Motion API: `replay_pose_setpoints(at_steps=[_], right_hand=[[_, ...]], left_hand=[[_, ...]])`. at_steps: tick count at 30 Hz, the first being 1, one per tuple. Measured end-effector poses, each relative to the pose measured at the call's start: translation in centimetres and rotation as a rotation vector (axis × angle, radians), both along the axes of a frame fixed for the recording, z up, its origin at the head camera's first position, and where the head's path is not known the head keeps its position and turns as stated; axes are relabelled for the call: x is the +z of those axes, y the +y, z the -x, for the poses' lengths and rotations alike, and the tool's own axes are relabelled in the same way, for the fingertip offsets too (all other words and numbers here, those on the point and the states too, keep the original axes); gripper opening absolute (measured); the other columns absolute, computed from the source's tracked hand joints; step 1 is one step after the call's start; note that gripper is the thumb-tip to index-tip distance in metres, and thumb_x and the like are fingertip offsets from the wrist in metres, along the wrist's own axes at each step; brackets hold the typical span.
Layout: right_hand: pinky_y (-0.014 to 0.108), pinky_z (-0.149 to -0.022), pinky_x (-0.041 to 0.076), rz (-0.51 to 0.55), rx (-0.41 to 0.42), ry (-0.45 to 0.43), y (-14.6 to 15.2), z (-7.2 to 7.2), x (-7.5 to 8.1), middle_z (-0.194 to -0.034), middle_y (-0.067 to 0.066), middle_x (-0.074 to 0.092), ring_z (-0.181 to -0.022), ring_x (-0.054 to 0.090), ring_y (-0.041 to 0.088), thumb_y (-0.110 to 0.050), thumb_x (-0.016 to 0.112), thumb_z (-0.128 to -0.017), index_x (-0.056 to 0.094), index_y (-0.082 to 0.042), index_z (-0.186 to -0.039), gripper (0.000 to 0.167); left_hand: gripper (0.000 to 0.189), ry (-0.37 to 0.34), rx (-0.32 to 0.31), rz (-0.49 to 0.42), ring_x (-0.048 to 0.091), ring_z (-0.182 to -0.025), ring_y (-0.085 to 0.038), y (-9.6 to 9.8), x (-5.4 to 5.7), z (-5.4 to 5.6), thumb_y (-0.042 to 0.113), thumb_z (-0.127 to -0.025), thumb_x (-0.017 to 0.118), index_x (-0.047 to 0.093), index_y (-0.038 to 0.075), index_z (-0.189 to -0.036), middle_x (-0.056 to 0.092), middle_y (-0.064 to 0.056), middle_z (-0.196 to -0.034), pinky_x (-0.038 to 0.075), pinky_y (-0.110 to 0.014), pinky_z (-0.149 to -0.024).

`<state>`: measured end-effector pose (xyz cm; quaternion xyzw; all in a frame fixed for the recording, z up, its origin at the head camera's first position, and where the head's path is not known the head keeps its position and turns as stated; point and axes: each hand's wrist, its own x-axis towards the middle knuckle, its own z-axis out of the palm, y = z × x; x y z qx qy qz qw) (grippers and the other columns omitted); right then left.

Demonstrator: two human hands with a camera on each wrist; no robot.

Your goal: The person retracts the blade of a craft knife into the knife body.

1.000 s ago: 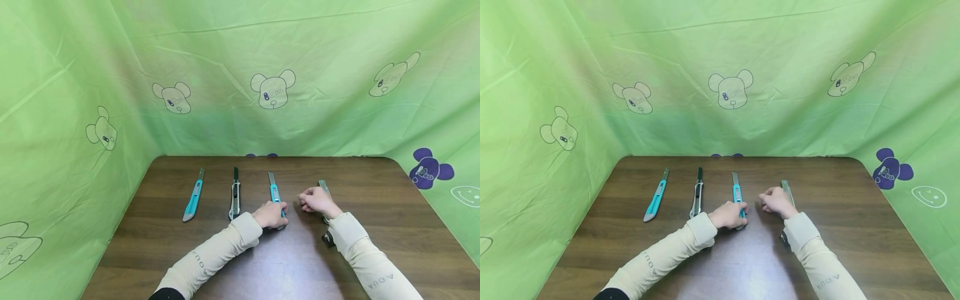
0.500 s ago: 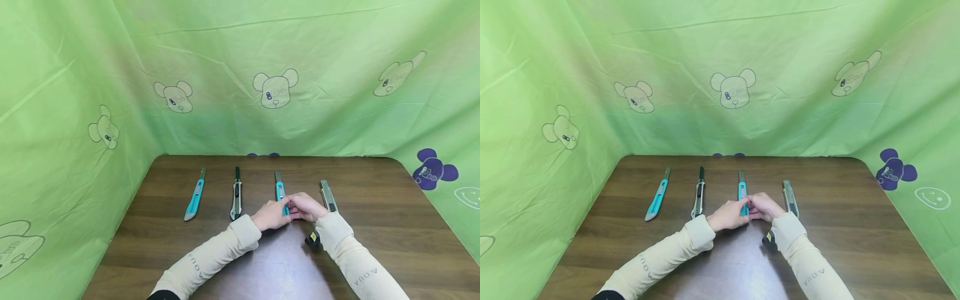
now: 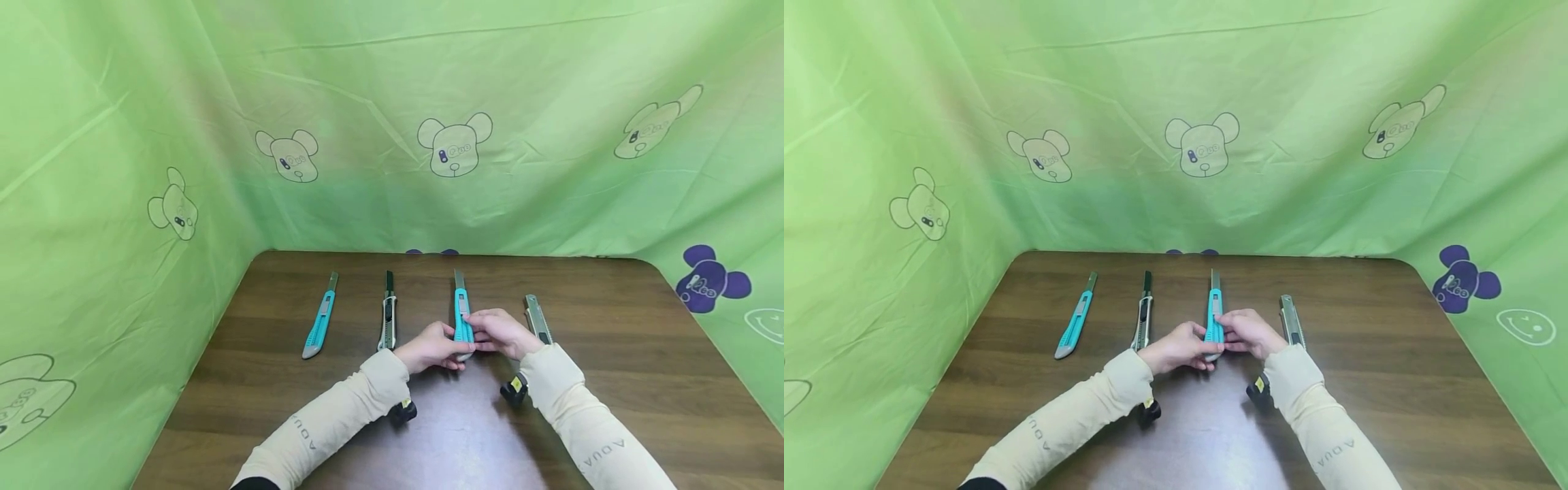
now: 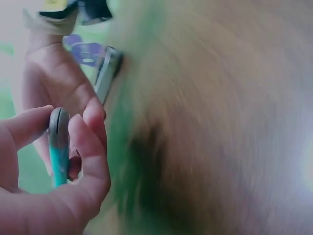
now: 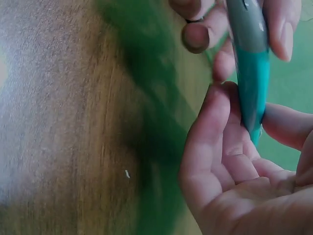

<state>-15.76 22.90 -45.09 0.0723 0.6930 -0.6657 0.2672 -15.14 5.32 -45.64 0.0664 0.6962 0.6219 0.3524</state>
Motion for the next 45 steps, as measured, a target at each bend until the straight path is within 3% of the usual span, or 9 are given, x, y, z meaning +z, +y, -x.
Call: replay_pose_setpoints(at_steps=[2, 5, 10, 14, 20, 26, 30, 34, 45], right_hand=[[0.025, -0.074, 0.058, -0.013, -0.003, 0.014, -0.1, -0.1, 0.1, -0.08, -0.002, 0.067, -0.077, 0.065, 0.011, -0.02, 0.053, -0.099, 0.058, -0.004, -0.104, 0.018], [0.025, -0.075, 0.057, -0.004, -0.016, 0.033, -0.2, -0.2, 0.0, -0.081, -0.003, 0.065, -0.078, 0.063, 0.011, -0.019, 0.053, -0.099, 0.058, -0.004, -0.106, 0.018], [0.025, -0.076, 0.056, 0.03, -0.032, 0.045, -0.4, -0.4, -0.1, -0.083, -0.004, 0.063, -0.079, 0.061, 0.011, -0.019, 0.052, -0.099, 0.057, -0.005, -0.105, 0.016], [0.025, -0.078, 0.056, 0.076, -0.026, 0.04, -0.4, -0.4, 0.0, -0.088, -0.003, 0.067, -0.082, 0.063, 0.011, -0.022, 0.05, -0.101, 0.056, -0.007, -0.105, 0.017], [0.027, -0.083, 0.058, 0.144, -0.004, 0.032, -0.3, 0.1, 0.3, -0.102, 0.002, 0.071, -0.091, 0.067, 0.013, -0.03, 0.048, -0.102, 0.051, -0.001, -0.118, 0.033], [0.029, -0.087, 0.058, 0.186, 0.01, 0.011, -0.2, 0.5, 0.7, -0.105, 0.005, 0.072, -0.1, 0.068, 0.019, -0.036, 0.046, -0.102, 0.046, 0.001, -0.126, 0.044], [0.03, -0.085, 0.059, 0.219, 0.002, -0.015, -0.3, 0.7, 0.7, -0.1, 0.003, 0.073, -0.096, 0.069, 0.018, -0.039, 0.048, -0.101, 0.05, -0.006, -0.117, 0.036], [0.029, -0.081, 0.059, 0.219, -0.007, -0.032, -0.6, 0.8, 0.7, -0.094, 0.002, 0.073, -0.088, 0.07, 0.016, -0.041, 0.048, -0.101, 0.052, -0.004, -0.114, 0.04], [0.029, -0.077, 0.061, 0.193, -0.01, -0.042, -1.4, 1.1, 1.4, -0.086, 0.002, 0.073, -0.08, 0.071, 0.013, -0.042, 0.042, -0.103, 0.052, 0.01, -0.121, 0.056]], left_hand=[[0.006, -0.128, -0.012, -0.092, 0.064, -0.06, -0.012, -0.3, 0.0, 0.1, 0.006, -0.091, 0.064, 0.058, 0.005, -0.089, 0.064, -0.007, -0.072, 0.055, -0.015, -0.056], [0.011, -0.229, -0.034, -0.154, 0.066, -0.067, -0.012, -0.7, 0.1, 0.2, 0.004, -0.094, 0.059, 0.062, 0.007, -0.084, 0.066, -0.005, -0.076, 0.054, -0.013, -0.06], [0.022, -0.304, -0.077, -0.208, 0.067, -0.071, -0.01, -1.0, 0.1, 0.2, 0.003, -0.096, 0.054, 0.061, -0.011, -0.111, 0.068, -0.004, -0.078, 0.054, -0.013, -0.062], [0.038, -0.316, -0.122, -0.23, 0.067, -0.075, -0.009, -1.0, 0.3, 0.2, 0.003, -0.098, 0.05, 0.047, -0.018, -0.129, 0.069, -0.004, -0.083, 0.053, -0.012, -0.064], [0.036, -0.314, -0.131, -0.216, 0.068, -0.078, -0.011, -1.1, 0.7, 0.1, 0.001, -0.096, 0.052, 0.049, -0.014, -0.129, 0.071, -0.018, -0.104, 0.055, -0.014, -0.067], [0.039, -0.329, -0.163, -0.246, 0.069, -0.083, -0.012, -1.7, 1.4, 0.2, -0.002, -0.097, 0.05, 0.044, -0.017, -0.132, 0.057, -0.032, -0.127, 0.059, -0.017, -0.077], [0.04, -0.353, -0.167, -0.28, 0.069, -0.101, -0.023, -2.0, 1.9, 0.1, -0.004, -0.098, 0.049, 0.042, -0.018, -0.134, 0.049, -0.036, -0.133, 0.055, -0.026, -0.095], [0.04, -0.336, -0.183, -0.275, 0.058, -0.12, -0.034, -2.2, 2.0, -0.1, -0.003, -0.098, 0.048, 0.042, -0.016, -0.135, 0.05, -0.035, -0.132, 0.05, -0.034, -0.102], [0.04, -0.338, -0.193, -0.276, 0.069, -0.085, -0.015, -1.8, 1.8, -0.4, -0.005, -0.097, 0.049, 0.041, -0.018, -0.133, 0.055, -0.034, -0.128, 0.055, -0.029, -0.095]])
